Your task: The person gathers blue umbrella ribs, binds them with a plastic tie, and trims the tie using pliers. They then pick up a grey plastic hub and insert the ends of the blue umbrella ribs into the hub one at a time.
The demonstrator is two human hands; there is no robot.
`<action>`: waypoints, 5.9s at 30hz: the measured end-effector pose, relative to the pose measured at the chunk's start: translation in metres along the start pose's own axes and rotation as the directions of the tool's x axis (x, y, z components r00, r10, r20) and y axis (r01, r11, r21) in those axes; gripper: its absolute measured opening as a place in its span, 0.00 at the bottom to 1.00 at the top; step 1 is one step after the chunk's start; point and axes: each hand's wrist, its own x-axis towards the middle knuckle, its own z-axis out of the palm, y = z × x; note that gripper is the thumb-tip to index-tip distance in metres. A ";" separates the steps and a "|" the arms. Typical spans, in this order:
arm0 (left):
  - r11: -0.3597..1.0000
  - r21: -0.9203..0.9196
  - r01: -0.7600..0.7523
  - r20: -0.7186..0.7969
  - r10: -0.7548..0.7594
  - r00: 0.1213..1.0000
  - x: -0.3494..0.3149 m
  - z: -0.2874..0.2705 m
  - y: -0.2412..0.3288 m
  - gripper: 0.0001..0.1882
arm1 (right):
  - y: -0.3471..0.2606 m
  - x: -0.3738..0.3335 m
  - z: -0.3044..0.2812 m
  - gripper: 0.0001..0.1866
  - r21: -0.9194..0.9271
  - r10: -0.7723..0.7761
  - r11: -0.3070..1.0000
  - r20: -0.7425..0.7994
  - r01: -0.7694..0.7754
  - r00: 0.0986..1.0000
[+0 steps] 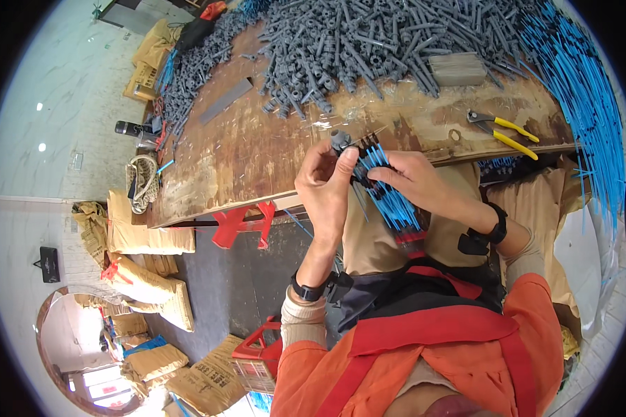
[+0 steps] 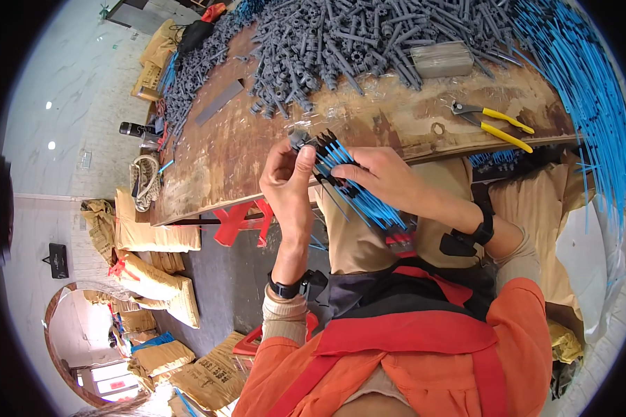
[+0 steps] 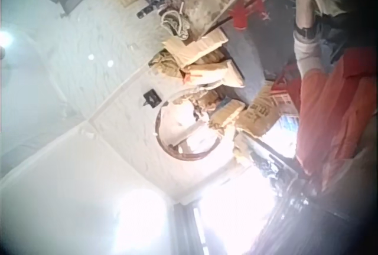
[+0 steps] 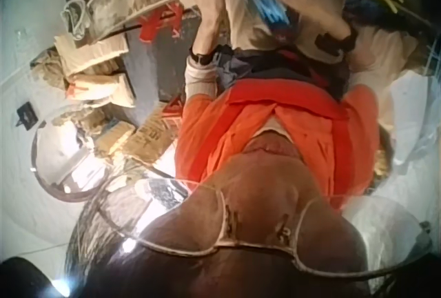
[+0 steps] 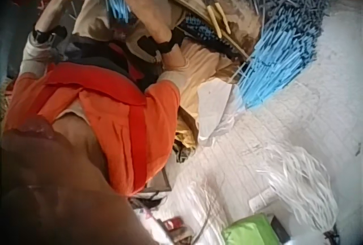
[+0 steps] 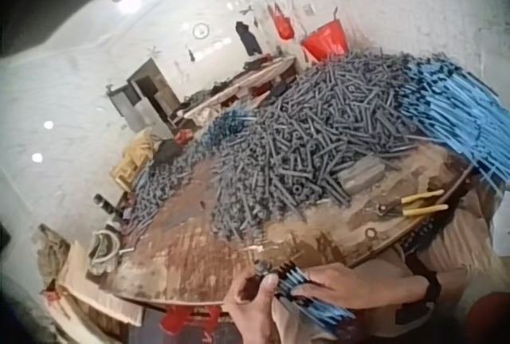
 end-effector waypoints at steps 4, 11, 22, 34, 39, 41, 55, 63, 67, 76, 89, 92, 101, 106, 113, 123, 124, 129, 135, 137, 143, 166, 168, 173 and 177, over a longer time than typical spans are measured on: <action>0.997 -0.082 -0.001 -0.009 0.000 1.000 0.001 0.001 -0.012 0.14 | 0.009 -0.002 0.003 0.13 -0.039 -0.103 0.994 -0.036 0.102 0.994; 0.991 -0.129 0.022 0.237 0.009 0.972 0.016 -0.009 -0.031 0.17 | 0.020 -0.004 -0.002 0.17 -0.152 -0.101 0.984 -0.030 0.095 0.994; 0.972 -0.172 0.158 0.434 -0.069 0.898 0.024 -0.010 -0.018 0.18 | 0.014 0.001 -0.009 0.17 -0.085 0.106 0.992 0.092 -0.098 0.990; 0.999 0.023 0.042 0.168 -0.045 0.985 0.005 -0.011 -0.023 0.17 | -0.004 -0.013 0.019 0.15 -0.057 0.079 0.995 -0.108 -0.085 0.991; 0.954 -0.266 0.137 0.353 -0.036 0.935 0.010 -0.022 -0.026 0.18 | -0.006 -0.016 0.018 0.13 -0.058 0.033 0.997 -0.134 -0.041 0.990; 0.943 -0.289 0.162 0.362 -0.049 0.931 0.008 -0.022 -0.026 0.20 | -0.005 -0.013 0.017 0.13 -0.045 0.057 0.997 -0.094 -0.062 0.994; 0.984 0.149 0.098 0.198 -0.126 0.972 -0.020 -0.050 -0.010 0.09 | 0.005 -0.010 0.056 0.09 0.196 0.050 0.980 -0.093 -0.031 0.994; 0.997 0.064 0.049 0.259 -0.064 0.964 -0.038 -0.064 -0.017 0.13 | 0.010 -0.008 0.065 0.08 0.058 -0.101 0.993 -0.090 0.106 0.991; 0.986 -0.010 0.164 0.399 -0.146 0.905 -0.030 -0.073 -0.010 0.15 | 0.011 -0.009 0.064 0.09 0.001 -0.142 0.990 -0.089 0.143 0.986; 0.975 -0.053 0.215 0.447 -0.169 0.879 -0.013 -0.054 -0.006 0.13 | 0.017 -0.013 0.064 0.08 -0.255 -0.330 0.925 -0.177 0.281 0.927; 0.983 -0.024 0.179 0.417 -0.153 0.896 0.010 -0.045 -0.025 0.07 | 0.028 -0.080 -0.113 0.22 -0.962 -0.297 0.237 -0.206 -0.137 0.932; 0.978 -0.084 0.193 0.556 -0.115 0.823 0.012 -0.046 -0.019 0.08 | 0.051 -0.093 -0.159 0.26 -0.933 -0.182 0.279 -0.286 -0.229 0.941; 0.999 0.020 0.036 0.621 -0.040 0.783 -0.008 -0.016 -0.017 0.07 | 0.030 -0.072 -0.143 0.14 -0.038 0.208 0.976 -0.147 -0.215 0.967; 0.999 0.010 0.051 0.568 -0.048 0.821 -0.018 -0.025 -0.018 0.06 | -0.052 -0.026 -0.036 0.09 0.028 0.278 0.960 0.050 -0.280 0.959; 0.998 -0.005 0.060 0.428 -0.052 0.902 -0.032 -0.033 -0.017 0.08 | -0.054 -0.019 -0.033 0.20 -0.686 -0.179 0.658 0.259 0.311 0.949; 0.988 0.154 -0.022 0.417 -0.045 0.908 -0.042 -0.033 -0.015 0.12 | -0.058 -0.017 -0.032 0.32 -0.898 -0.512 -0.006 0.380 0.439 0.770; 0.988 0.149 -0.039 0.411 -0.026 0.911 -0.043 -0.031 -0.016 0.12 | -0.057 -0.016 -0.034 0.32 -0.899 -0.510 -0.006 0.379 0.437 0.772; 0.985 0.160 -0.067 0.420 -0.006 0.908 -0.042 -0.025 -0.016 0.12 | -0.057 -0.016 -0.040 0.32 -0.903 -0.519 -0.131 0.415 0.410 0.747; 0.992 0.122 -0.025 0.403 -0.027 0.915 -0.042 -0.022 -0.017 0.12 | -0.054 -0.016 -0.045 0.33 -0.888 -0.499 -0.180 0.454 0.424 0.738; 0.990 0.140 -0.021 0.414 -0.039 0.909 -0.042 -0.023 -0.015 0.12 | -0.056 -0.017 -0.046 0.32 -0.883 -0.472 -0.173 0.463 0.436 0.751; 0.980 0.181 -0.085 0.509 -0.020 0.860 -0.038 -0.025 -0.012 0.13 | -0.082 -0.024 -0.071 0.33 -0.768 -0.064 0.136 0.623 0.625 0.779; 0.953 -0.031 -0.302 0.349 0.294 0.890 -0.064 -0.024 -0.030 0.23 | -0.045 -0.084 -0.066 0.35 -0.813 -0.202 0.369 0.403 0.450 0.893; 0.964 -0.049 -0.263 0.443 0.257 0.859 -0.053 -0.026 -0.026 0.21 | -0.043 -0.084 -0.068 0.35 -0.808 -0.208 0.362 0.415 0.464 0.886; 0.937 -0.128 -0.324 0.625 0.330 0.708 -0.028 -0.031 -0.035 0.24 | -0.036 -0.079 -0.073 0.34 -0.781 -0.205 0.407 0.428 0.474 0.880; 0.923 -0.158 -0.351 0.648 0.365 0.669 -0.023 -0.028 -0.038 0.24 | -0.035 -0.073 -0.076 0.34 -0.765 -0.196 0.428 0.442 0.482 0.875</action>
